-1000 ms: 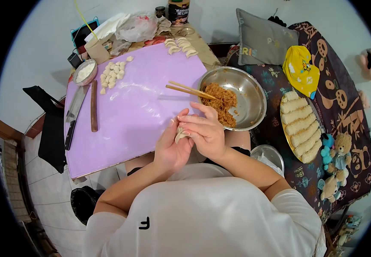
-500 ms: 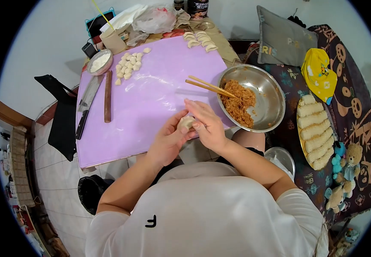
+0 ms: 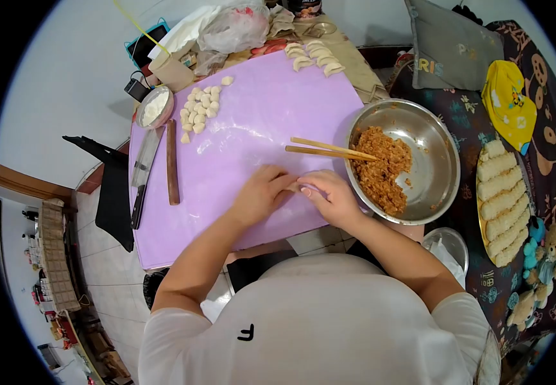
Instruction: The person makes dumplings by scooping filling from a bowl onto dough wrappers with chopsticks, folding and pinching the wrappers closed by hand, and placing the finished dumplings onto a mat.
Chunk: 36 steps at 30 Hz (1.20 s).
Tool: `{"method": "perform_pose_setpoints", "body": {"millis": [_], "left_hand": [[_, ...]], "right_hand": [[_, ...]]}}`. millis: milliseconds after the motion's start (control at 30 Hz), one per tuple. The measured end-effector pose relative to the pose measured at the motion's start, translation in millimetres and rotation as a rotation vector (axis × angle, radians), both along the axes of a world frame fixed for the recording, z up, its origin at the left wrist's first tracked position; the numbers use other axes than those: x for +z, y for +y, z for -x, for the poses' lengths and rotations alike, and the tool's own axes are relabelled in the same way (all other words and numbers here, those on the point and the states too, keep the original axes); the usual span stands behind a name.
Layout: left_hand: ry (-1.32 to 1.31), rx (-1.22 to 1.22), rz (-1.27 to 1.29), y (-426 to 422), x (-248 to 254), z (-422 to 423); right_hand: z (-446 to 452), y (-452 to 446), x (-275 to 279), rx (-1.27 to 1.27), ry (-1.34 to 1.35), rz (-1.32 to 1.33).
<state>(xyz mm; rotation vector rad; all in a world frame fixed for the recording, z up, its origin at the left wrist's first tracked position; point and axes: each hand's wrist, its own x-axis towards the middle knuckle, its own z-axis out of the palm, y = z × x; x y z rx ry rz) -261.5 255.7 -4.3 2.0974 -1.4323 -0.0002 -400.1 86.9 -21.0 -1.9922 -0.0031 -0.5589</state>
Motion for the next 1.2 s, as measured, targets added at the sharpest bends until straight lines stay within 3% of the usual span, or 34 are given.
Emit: {"method": "perform_pose_setpoints", "body": {"millis": [67,100,200,267,333,433,533,600,667,767,1067,1200], "left_hand": [[-0.074,0.048,0.045,-20.7,-12.7,-39.8],[0.011,0.104,0.07,-24.6,-19.5,-81.0],[-0.168,0.449,-0.029,-17.1,-3.6,-137.0],[-0.101,0.364,-0.114,-12.0,6.6,-128.9],[0.038,0.104,-0.094,-15.2,12.6,-99.3],[0.029,0.01,-0.218,-35.1,26.1,-90.2],[0.167,0.196,-0.165,-68.2,15.1,-141.9],[0.393,0.416,-0.24,-107.0,39.5,-171.1],[0.221,0.356,-0.1,-135.0,29.3,-221.5],[-0.022,0.378,-0.145,-177.1,6.4,-284.2],[0.233,0.401,-0.363,-220.4,14.7,-291.4],[-0.114,0.366,-0.158,-206.6,1.4,-288.3]], "right_hand": [[-1.1,-0.9,2.3,0.016,-0.005,-0.028],[-1.1,-1.5,3.5,0.029,0.021,-0.052],[-0.4,-5.2,6.5,0.06,0.039,-0.088],[0.0,-5.7,4.1,0.066,0.047,-0.102],[-0.6,-5.4,-2.3,0.052,-0.007,-0.098],[1.3,-9.3,7.1,0.102,0.071,-0.126],[0.5,-11.6,6.9,0.135,0.073,-0.111],[1.5,-12.9,12.7,0.155,0.106,-0.132],[0.6,-15.4,18.4,0.158,0.077,-0.147],[-1.2,-15.1,17.3,0.141,0.051,-0.166],[-1.1,-16.8,16.9,0.155,0.062,-0.173],[-1.0,-16.4,15.0,0.15,0.06,-0.135]]}}
